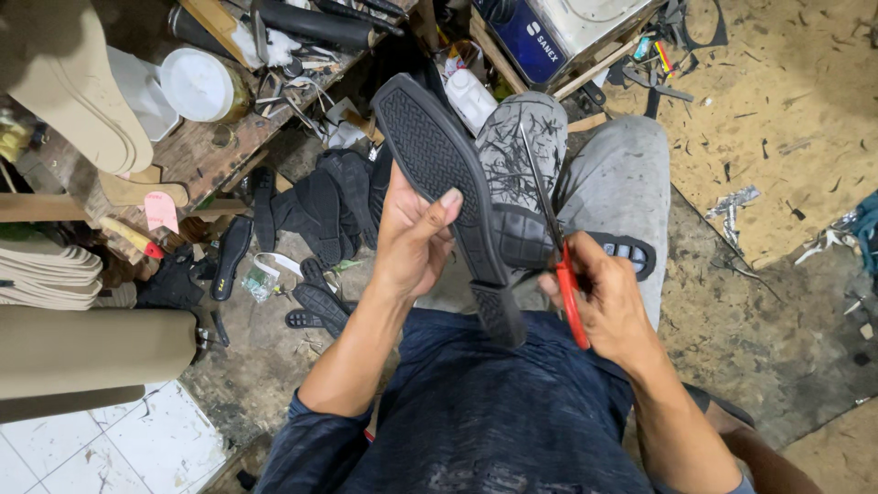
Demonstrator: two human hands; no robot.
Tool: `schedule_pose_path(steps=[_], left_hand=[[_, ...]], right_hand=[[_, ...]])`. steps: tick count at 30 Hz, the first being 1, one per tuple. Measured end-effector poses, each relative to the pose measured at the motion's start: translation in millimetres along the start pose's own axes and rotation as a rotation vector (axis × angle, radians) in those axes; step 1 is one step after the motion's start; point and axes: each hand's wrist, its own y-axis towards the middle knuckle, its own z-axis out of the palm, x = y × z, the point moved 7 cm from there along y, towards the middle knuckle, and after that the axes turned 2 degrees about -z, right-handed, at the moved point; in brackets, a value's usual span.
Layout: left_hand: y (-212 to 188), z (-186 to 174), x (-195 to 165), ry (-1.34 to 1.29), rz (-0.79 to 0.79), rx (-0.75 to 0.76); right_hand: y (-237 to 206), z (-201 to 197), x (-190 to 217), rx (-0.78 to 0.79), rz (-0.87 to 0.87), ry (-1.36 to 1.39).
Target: The person trims the edges of a black slipper sole using red-handled scissors. They hold the sole in their left hand and cut along the perimeter with the right hand, repeatedly adjusting the sole's orientation to follow the contour.
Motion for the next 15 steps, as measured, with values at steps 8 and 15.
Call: schedule_pose_path(steps=[8, 15], left_hand=[[-0.1, 6.3, 4.5, 0.029, 0.004, -0.007], [-1.0, 7.4, 3.0, 0.126, 0.004, 0.003]], right_hand=[[-1.0, -8.6, 26.6, -0.043, -0.063, -0.196], [6.0, -11.6, 27.9, -0.023, -0.018, -0.202]])
